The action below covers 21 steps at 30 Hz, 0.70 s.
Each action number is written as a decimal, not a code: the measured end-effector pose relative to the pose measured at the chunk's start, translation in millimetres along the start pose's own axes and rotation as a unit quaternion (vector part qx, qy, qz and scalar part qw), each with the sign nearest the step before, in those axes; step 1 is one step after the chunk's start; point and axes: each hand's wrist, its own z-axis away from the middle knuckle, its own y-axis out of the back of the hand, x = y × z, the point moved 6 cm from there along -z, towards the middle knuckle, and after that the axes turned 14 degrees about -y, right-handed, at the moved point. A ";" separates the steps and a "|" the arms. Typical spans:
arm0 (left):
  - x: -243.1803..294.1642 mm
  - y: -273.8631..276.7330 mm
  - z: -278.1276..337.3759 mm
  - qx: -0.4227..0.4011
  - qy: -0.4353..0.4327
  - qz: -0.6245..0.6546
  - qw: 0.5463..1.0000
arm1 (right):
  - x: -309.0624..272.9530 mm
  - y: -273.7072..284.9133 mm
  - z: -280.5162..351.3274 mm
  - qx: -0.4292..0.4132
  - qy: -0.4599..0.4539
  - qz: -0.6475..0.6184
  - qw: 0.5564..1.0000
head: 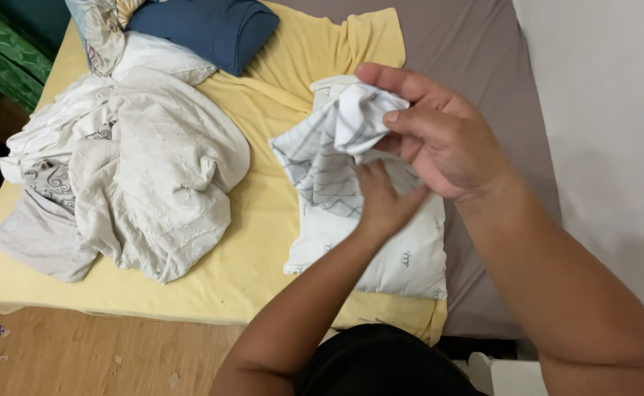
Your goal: The person arranges bedding on a bed with a yellow sheet. They fold a white sheet and place it on a nightstand, then put a patterned pillowcase on a pillow and place it on the nightstand. They then put a checkered pillowcase on another pillow and place it on the bed, followed by putting a blue pillowcase on a third pillow and placing it on the bed.
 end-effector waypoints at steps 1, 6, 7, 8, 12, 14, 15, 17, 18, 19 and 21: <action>-8.0 18.0 -8.0 0.163 -0.049 0.020 0.985 | -1.4 -2.7 4.6 -0.034 0.002 0.009 0.999; -103.5 39.5 -14.7 0.314 0.008 0.198 0.928 | -27.2 14.9 25.1 -0.065 0.033 0.026 0.997; -111.5 41.9 -14.3 0.301 0.016 0.243 0.922 | -34.0 30.4 26.3 -0.043 0.069 0.054 0.995; -119.2 44.9 -13.2 0.288 0.023 0.287 0.913 | -40.9 45.1 27.3 -0.022 0.104 0.082 0.991; 1.1 78.2 -22.0 0.287 0.010 0.307 0.907 | -27.6 66.4 30.0 0.020 0.096 0.098 0.990; 72.5 74.8 -18.1 0.281 -0.219 -0.133 0.925 | 1.3 60.6 27.0 -0.042 0.049 0.157 0.986; 60.3 53.8 -21.2 0.280 -0.217 -0.133 0.925 | 4.5 51.6 31.6 -0.042 0.047 0.156 0.986; 12.0 6.6 -36.1 0.275 -0.079 0.164 0.944 | 16.2 25.4 41.4 -0.127 -0.006 0.209 0.970; -0.3 -0.5 -39.8 0.275 -0.078 0.165 0.944 | 13.3 26.6 45.1 -0.125 -0.007 0.209 0.970; -16.2 -1.9 -39.2 0.341 -0.070 0.201 0.915 | 7.5 27.1 49.6 -0.118 0.023 0.234 0.965; -38.1 5.1 -33.3 0.408 -0.061 0.237 0.880 | -10.4 37.4 58.8 -0.112 0.052 0.261 0.957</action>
